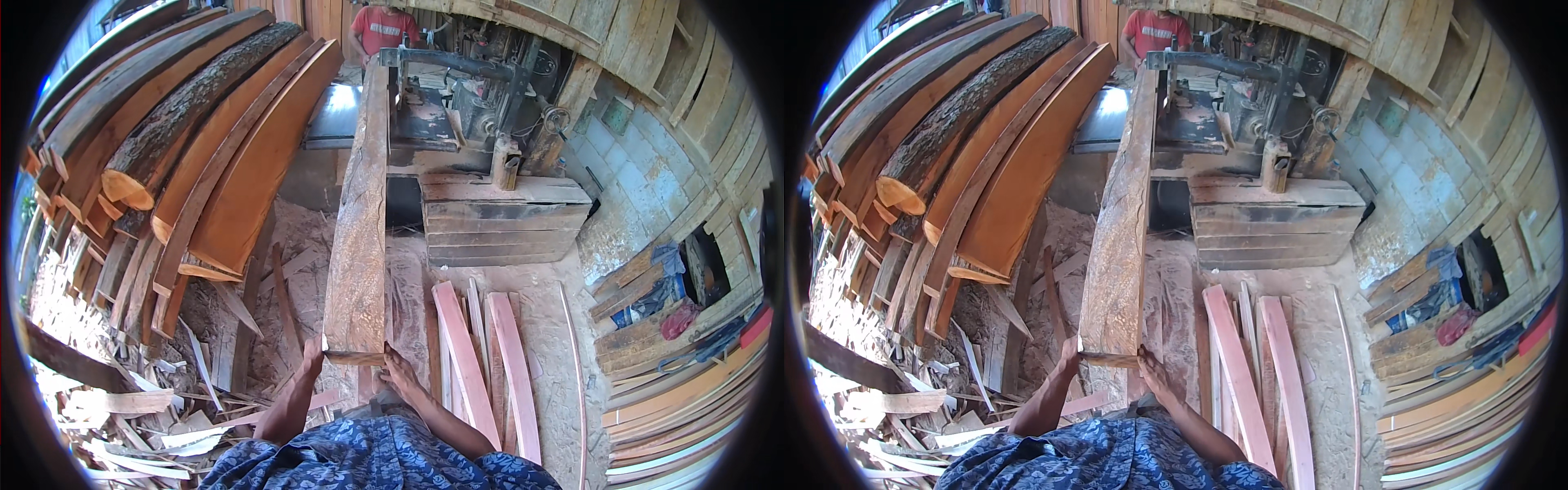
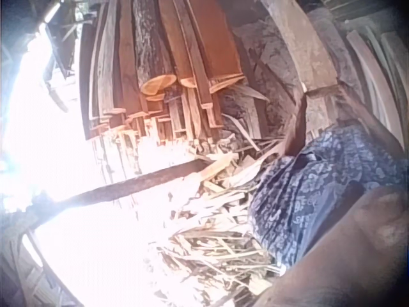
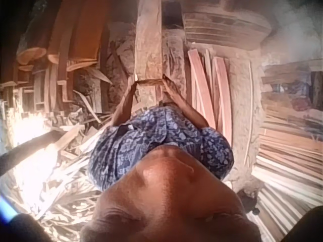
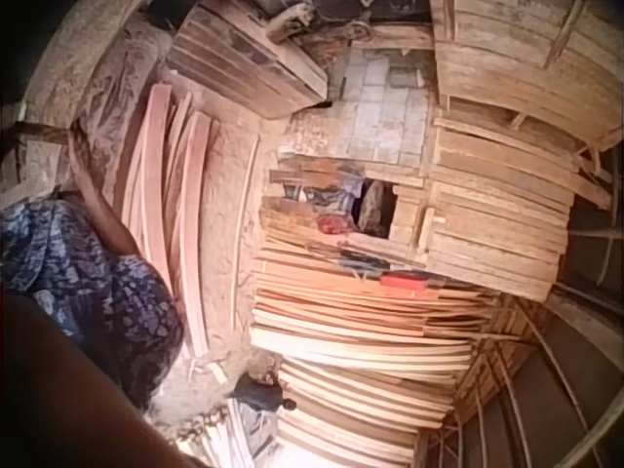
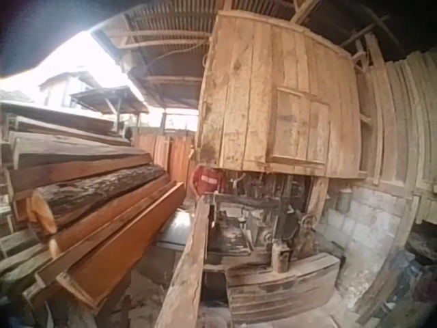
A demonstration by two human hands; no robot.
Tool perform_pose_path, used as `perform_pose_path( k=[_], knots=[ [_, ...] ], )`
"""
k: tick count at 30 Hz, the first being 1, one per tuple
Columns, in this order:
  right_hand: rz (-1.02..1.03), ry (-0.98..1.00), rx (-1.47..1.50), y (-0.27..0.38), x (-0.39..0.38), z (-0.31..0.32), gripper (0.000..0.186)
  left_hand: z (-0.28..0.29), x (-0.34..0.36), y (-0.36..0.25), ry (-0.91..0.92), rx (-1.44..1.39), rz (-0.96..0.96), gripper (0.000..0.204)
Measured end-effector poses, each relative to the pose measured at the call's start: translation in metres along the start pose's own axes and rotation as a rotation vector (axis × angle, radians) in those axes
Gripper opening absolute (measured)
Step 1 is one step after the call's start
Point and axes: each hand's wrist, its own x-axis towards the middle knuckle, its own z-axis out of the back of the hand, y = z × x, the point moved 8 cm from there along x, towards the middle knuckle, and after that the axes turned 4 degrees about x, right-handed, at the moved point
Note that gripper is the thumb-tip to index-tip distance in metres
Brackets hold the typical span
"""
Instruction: The person feeds wood planks through a table saw to cut them into thinner strips, handling the cut pieces and the main block by hand.
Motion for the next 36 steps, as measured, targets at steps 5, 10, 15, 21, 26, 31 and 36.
perform_pose_path(
  k=[5, 10, 15, 21, 26, 31, 36],
  knots=[
    [0.012, -0.037, -0.114, -0.025, -0.017, 0.008, 0.069, -0.001, -0.023, -0.01, 0.07, -0.041, -0.045, 0.049],
    [0.043, 0.015, -0.021, -0.031, -0.05, -0.002, 0.067, 0.011, -0.066, -0.031, -0.143, 0.154, -0.168, 0.04],
    [-0.012, 0.053, 0.078, -0.041, -0.091, -0.015, 0.069, 0.005, -0.104, -0.027, -0.129, -0.034, -0.102, 0.036],
    [-0.094, 0.059, 0.182, -0.073, -0.122, -0.018, 0.07, 0.008, -0.147, -0.042, -0.087, 0.067, -0.042, 0.039],
    [-0.111, -0.073, 0.178, -0.071, -0.163, -0.025, 0.072, 0.052, -0.157, -0.085, 0.028, -0.171, 0.165, 0.053],
    [-0.088, 0.056, 0.212, -0.097, -0.168, -0.026, 0.071, 0.033, -0.174, -0.07, -0.075, -0.133, 0.051, 0.062],
    [-0.064, 0.119, 0.236, -0.114, -0.181, -0.039, 0.073, 0.01, -0.203, -0.038, -0.057, -0.062, 0.072, 0.061]
  ],
)
